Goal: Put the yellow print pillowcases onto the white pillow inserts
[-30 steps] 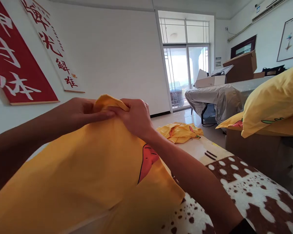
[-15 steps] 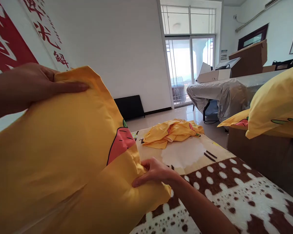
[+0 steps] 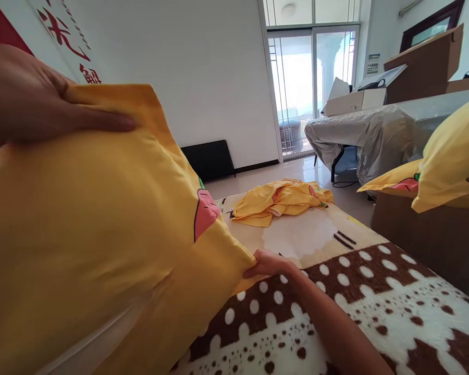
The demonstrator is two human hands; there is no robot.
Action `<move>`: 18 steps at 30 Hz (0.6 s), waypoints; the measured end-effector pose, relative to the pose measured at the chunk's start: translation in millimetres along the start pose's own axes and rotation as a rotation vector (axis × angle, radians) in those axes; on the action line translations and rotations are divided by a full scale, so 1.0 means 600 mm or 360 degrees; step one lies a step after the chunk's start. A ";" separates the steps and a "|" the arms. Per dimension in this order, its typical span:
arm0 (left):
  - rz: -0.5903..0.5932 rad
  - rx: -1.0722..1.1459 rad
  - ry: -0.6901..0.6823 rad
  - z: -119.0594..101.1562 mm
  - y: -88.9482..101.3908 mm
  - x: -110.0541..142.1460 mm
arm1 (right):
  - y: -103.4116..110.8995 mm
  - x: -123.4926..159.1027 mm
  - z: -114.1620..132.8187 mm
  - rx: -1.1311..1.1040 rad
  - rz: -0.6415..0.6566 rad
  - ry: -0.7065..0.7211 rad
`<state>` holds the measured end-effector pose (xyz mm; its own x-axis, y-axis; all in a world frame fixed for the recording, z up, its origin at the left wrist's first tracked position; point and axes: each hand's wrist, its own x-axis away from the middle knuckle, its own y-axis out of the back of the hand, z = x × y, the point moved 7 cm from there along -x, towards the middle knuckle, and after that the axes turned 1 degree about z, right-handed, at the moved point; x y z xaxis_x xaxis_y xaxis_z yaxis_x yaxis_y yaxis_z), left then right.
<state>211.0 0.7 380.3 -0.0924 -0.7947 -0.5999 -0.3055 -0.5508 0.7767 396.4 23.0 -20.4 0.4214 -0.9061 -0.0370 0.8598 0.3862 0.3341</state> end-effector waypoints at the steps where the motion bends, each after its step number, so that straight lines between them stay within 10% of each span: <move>1: 0.0021 -0.0030 -0.0032 -0.023 -0.008 0.019 | 0.005 0.003 0.002 -0.0024 0.0030 0.0032; 6: 0.0131 0.0209 -0.0107 -0.059 -0.033 0.050 | -0.003 0.033 0.087 -0.0525 0.0090 0.0384; 12: 0.0683 0.0923 -0.0074 -0.037 -0.077 0.032 | -0.062 0.043 0.121 -0.0573 -0.0031 0.0193; 18: 0.1036 0.1013 0.0029 0.056 -0.161 0.041 | -0.054 0.048 0.134 -0.0399 -0.0164 0.0354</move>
<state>206.8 43.1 284.1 -0.4162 -0.9064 -0.0724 -0.6643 0.2487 0.7049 357.2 -29.5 43.4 0.3574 -0.8935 -0.2718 0.9336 0.3499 0.0771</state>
